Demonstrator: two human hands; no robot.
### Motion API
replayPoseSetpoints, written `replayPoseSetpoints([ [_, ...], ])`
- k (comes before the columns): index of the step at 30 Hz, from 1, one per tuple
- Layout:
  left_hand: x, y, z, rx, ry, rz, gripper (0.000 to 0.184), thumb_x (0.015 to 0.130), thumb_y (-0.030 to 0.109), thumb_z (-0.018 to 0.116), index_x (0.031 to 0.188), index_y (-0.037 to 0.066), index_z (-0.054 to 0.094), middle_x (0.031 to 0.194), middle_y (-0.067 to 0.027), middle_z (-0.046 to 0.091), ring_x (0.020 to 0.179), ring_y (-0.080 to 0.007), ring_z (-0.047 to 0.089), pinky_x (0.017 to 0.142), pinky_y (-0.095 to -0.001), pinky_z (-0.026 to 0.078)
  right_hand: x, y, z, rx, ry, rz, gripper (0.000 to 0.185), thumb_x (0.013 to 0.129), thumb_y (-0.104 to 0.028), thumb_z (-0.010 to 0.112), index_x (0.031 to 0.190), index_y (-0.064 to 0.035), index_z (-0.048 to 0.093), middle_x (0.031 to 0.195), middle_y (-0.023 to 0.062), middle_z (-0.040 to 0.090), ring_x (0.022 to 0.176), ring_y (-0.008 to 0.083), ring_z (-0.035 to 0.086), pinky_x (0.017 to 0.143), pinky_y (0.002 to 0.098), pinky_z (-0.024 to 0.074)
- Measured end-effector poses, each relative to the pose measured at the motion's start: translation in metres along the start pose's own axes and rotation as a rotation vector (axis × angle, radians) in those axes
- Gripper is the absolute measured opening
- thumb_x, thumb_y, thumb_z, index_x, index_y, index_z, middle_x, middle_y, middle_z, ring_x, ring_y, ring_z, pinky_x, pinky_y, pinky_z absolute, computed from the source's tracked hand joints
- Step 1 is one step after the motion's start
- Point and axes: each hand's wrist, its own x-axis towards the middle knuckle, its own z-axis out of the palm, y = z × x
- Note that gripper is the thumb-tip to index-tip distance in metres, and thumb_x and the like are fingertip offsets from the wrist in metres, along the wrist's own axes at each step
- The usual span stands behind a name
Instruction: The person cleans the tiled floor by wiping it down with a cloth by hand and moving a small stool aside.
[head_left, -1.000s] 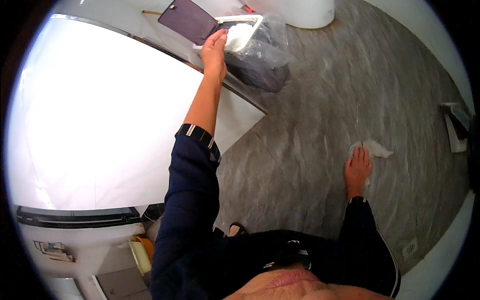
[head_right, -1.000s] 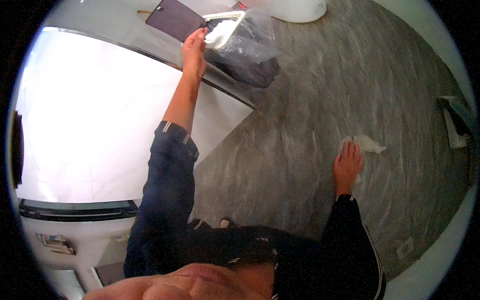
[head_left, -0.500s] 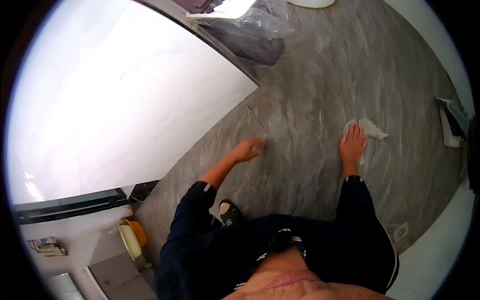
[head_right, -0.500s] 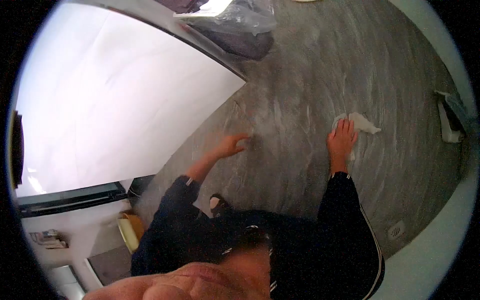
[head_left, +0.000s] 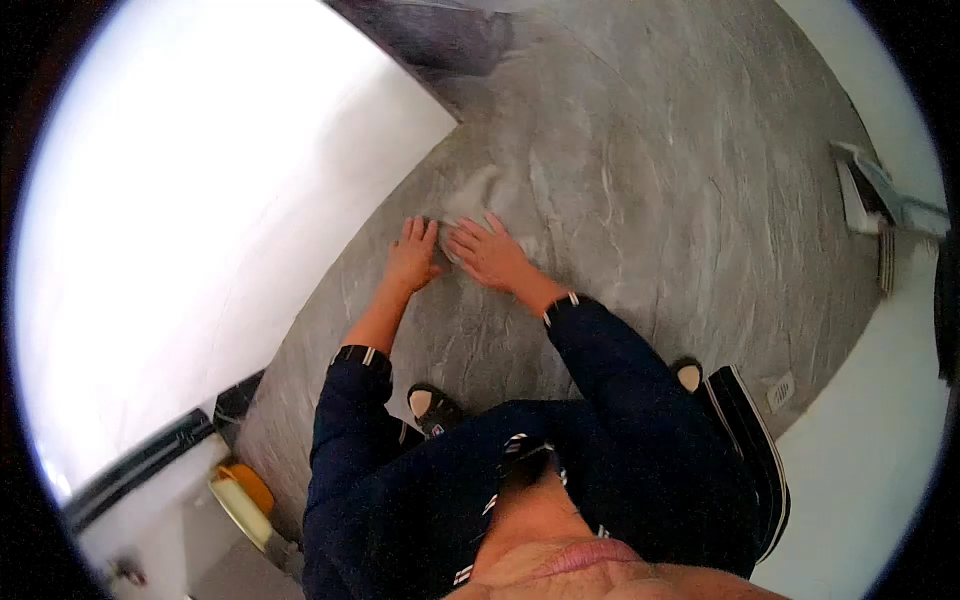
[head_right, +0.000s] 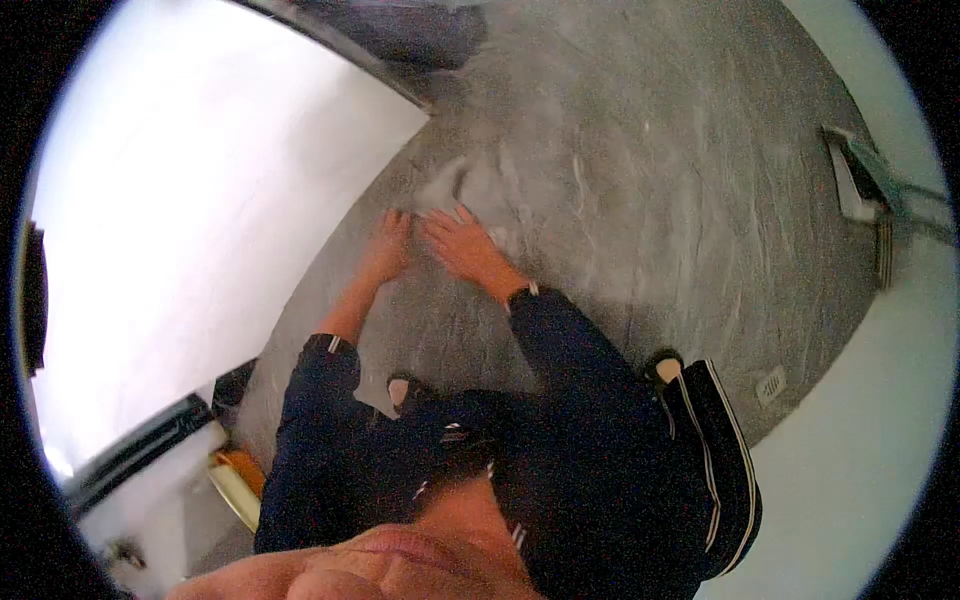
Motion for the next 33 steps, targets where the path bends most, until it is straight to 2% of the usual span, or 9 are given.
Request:
replayPoseSetpoints([
  [2, -0.011, 0.02, -0.045, 0.069, -0.133, -0.024, 0.094, 0.07, 0.025, 0.079, 0.144, 0.016, 0.023, 0.152, -0.0125, 0.016, 0.141, -0.0309, 0.014, 0.105, -0.0557, 0.029, 0.031, 0.025, -0.01, -0.073, 0.028, 0.004, 0.046, 0.091, -0.034, 0.047, 0.133, -0.0165, 0.047, 0.142, 0.0021, 0.041, 0.134, 0.0196, 0.031, 0.109, 0.0539, 0.018],
  [4, -0.026, 0.009, -0.079, 0.149, -0.089, -0.037, 0.095, 0.067, 0.024, 0.081, 0.144, 0.015, 0.024, 0.152, -0.0129, 0.017, 0.141, -0.0312, 0.015, 0.105, -0.0556, 0.029, 0.066, 0.056, -0.039, -0.007, 0.103, 0.148, 0.048, 0.09, -0.035, 0.047, 0.134, -0.0156, 0.046, 0.141, 0.004, 0.041, 0.134, 0.021, 0.031, 0.107, 0.0564, 0.0198],
  [8, -0.061, -0.017, -0.14, 0.265, -0.059, -0.16, 0.099, 0.064, 0.021, 0.083, 0.143, 0.015, 0.024, 0.151, -0.0174, 0.017, 0.14, -0.0349, 0.015, 0.105, -0.0562, 0.029, 0.087, 0.106, -0.06, 0.015, 0.486, 0.408, 0.048, 0.088, -0.032, 0.049, 0.132, -0.0113, 0.047, 0.14, 0.0099, 0.042, 0.131, 0.0295, 0.034, 0.106, 0.0539, 0.0235],
  [10, -0.037, -0.013, -0.144, 0.328, -0.102, -0.14, 0.101, 0.062, 0.02, 0.084, 0.143, 0.013, 0.024, 0.15, -0.0215, 0.016, 0.139, -0.0379, 0.015, 0.104, -0.0567, 0.031, 0.017, 0.138, -0.062, 0.0, 0.453, 0.746, 0.051, 0.088, -0.031, 0.049, 0.134, -0.0085, 0.044, 0.142, 0.013, 0.039, 0.132, 0.0327, 0.033, 0.106, 0.0522, 0.0243],
  [12, -0.031, -0.014, -0.132, 0.318, -0.068, -0.107, 0.103, 0.062, 0.021, 0.084, 0.143, 0.012, 0.022, 0.149, -0.0256, 0.014, 0.138, -0.0411, 0.015, 0.101, -0.0574, 0.034, -0.079, 0.113, -0.028, -0.054, 0.379, 0.917, 0.053, 0.093, -0.031, 0.044, 0.14, -0.0062, 0.035, 0.145, 0.0152, 0.033, 0.136, 0.033, 0.026, 0.108, 0.0507, 0.0207],
  [16, -0.036, -0.036, -0.132, 0.392, -0.063, -0.115, 0.11, 0.06, 0.021, 0.086, 0.145, 0.008, 0.017, 0.148, -0.0306, 0.01, 0.137, -0.0454, 0.013, 0.097, -0.0575, 0.039, -0.16, -0.037, 0.048, 0.05, 0.24, 0.972, 0.056, 0.092, -0.027, 0.043, 0.142, -0.0059, 0.029, 0.147, 0.0158, 0.028, 0.136, 0.0365, 0.022, 0.106, 0.0553, 0.0184],
  [22, -0.01, -0.013, -0.125, 0.448, -0.063, -0.107, 0.122, 0.056, 0.018, 0.087, 0.146, 0.008, 0.006, 0.147, -0.0334, 0.008, 0.137, -0.0467, 0.011, 0.097, -0.0572, 0.039, -0.177, -0.026, 0.038, 0.127, 0.306, 1.005, 0.059, 0.084, -0.029, 0.055, 0.136, -0.008, 0.039, 0.148, 0.012, 0.029, 0.137, 0.0323, 0.024, 0.107, 0.0554, 0.0195],
  [28, -0.01, -0.009, -0.136, 0.453, -0.088, -0.226, 0.128, 0.054, 0.017, 0.089, 0.146, 0.008, 0.001, 0.145, -0.0358, 0.008, 0.135, -0.0518, 0.011, 0.097, -0.0567, 0.04, -0.17, -0.019, 0.027, 0.152, 0.321, 0.897, 0.054, 0.088, -0.03, 0.048, 0.136, -0.0071, 0.039, 0.145, 0.0123, 0.032, 0.136, 0.0311, 0.024, 0.107, 0.0527, 0.0204],
  [33, -0.01, -0.01, -0.11, 0.605, 0.031, -0.147, 0.131, 0.049, 0.017, 0.09, 0.146, 0.006, 0.002, 0.142, -0.0354, 0.02, 0.131, -0.0486, 0.024, 0.099, -0.0512, 0.039, -0.207, -0.005, 0.009, 0.188, 0.426, 0.728, 0.053, 0.089, -0.032, 0.049, 0.135, -0.0084, 0.041, 0.145, 0.0101, 0.033, 0.136, 0.0274, 0.025, 0.109, 0.0497, 0.0192],
])
